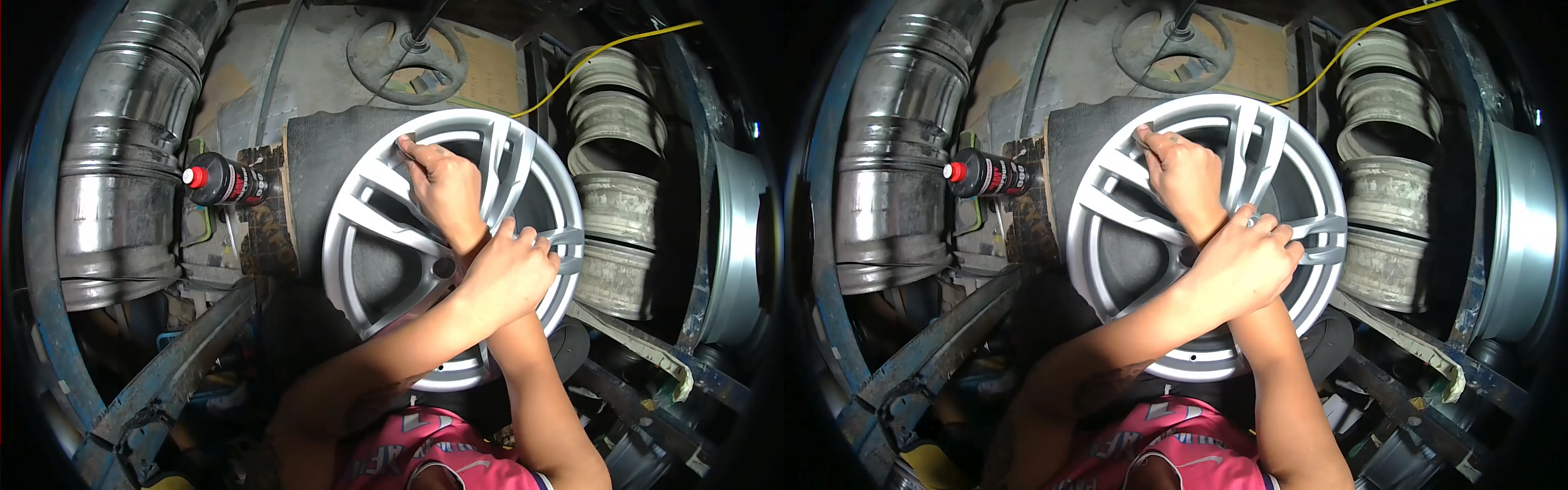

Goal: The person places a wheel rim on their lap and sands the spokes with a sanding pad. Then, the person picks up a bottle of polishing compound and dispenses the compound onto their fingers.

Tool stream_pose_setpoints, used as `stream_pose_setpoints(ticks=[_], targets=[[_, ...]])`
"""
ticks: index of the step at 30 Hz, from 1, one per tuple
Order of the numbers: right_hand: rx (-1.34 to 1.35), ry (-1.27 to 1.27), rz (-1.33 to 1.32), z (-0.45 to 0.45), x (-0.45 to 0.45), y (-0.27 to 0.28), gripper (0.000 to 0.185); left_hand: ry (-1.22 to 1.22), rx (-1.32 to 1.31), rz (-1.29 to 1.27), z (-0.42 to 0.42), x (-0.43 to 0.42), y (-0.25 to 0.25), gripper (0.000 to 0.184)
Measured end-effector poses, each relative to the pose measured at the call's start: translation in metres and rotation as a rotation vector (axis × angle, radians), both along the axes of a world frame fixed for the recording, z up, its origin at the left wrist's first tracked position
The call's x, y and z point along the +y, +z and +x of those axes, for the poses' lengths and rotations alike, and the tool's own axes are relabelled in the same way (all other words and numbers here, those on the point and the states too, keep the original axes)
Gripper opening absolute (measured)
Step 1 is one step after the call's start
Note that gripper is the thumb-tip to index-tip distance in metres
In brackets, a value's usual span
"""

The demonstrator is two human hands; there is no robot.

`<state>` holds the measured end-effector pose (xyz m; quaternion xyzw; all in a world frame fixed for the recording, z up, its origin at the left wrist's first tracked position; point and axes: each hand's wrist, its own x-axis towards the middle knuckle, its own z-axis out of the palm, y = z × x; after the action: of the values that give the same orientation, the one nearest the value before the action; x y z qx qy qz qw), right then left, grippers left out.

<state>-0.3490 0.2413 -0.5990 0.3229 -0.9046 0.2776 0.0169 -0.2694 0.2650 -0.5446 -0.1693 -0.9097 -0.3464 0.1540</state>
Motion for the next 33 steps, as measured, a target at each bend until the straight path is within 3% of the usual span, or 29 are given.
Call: stream_pose_setpoints(ticks=[4, 7, 11, 15, 17, 20, 27, 28, 31, 33], targets=[[0.086, -0.077, -0.218, -0.015, 0.005, -0.023, 0.022, -0.006, -0.032, 0.02, -0.001, 0.002, 0.002, 0.012], [0.057, -0.027, -0.08, -0.007, 0.004, -0.011, 0.022, 0.002, -0.029, 0.018, 0.001, 0.001, 0.0, 0.012], [0.085, -0.043, -0.239, -0.013, 0.004, -0.019, 0.024, -0.015, -0.045, 0.03, 0.001, 0.005, 0.002, 0.012], [0.019, 0.014, -0.124, -0.006, 0.007, -0.011, 0.025, -0.023, -0.047, 0.022, 0.003, 0.002, 0.0, 0.013], [0.046, -0.099, -0.291, -0.011, 0.005, -0.011, 0.024, -0.042, -0.071, 0.026, 0.003, 0.004, 0.002, 0.013], [0.085, -0.043, -0.13, -0.005, 0.003, -0.02, 0.025, -0.044, -0.084, 0.032, 0.003, 0.003, 0.002, 0.014], [0.064, -0.005, -0.158, -0.007, 0.002, -0.017, 0.024, -0.029, -0.079, 0.029, 0.004, 0.002, 0.001, 0.014], [0.008, 0.075, -0.185, -0.012, 0.006, -0.015, 0.023, -0.023, -0.087, 0.021, 0.004, 0.002, 0.0, 0.014], [0.034, -0.006, -0.322, -0.01, 0.012, -0.008, 0.02, -0.035, -0.095, 0.017, 0.002, 0.004, 0.001, 0.014], [0.088, -0.057, -0.206, -0.012, 0.015, -0.009, 0.032, -0.04, -0.113, 0.024, 0.003, 0.003, 0.001, 0.014]])
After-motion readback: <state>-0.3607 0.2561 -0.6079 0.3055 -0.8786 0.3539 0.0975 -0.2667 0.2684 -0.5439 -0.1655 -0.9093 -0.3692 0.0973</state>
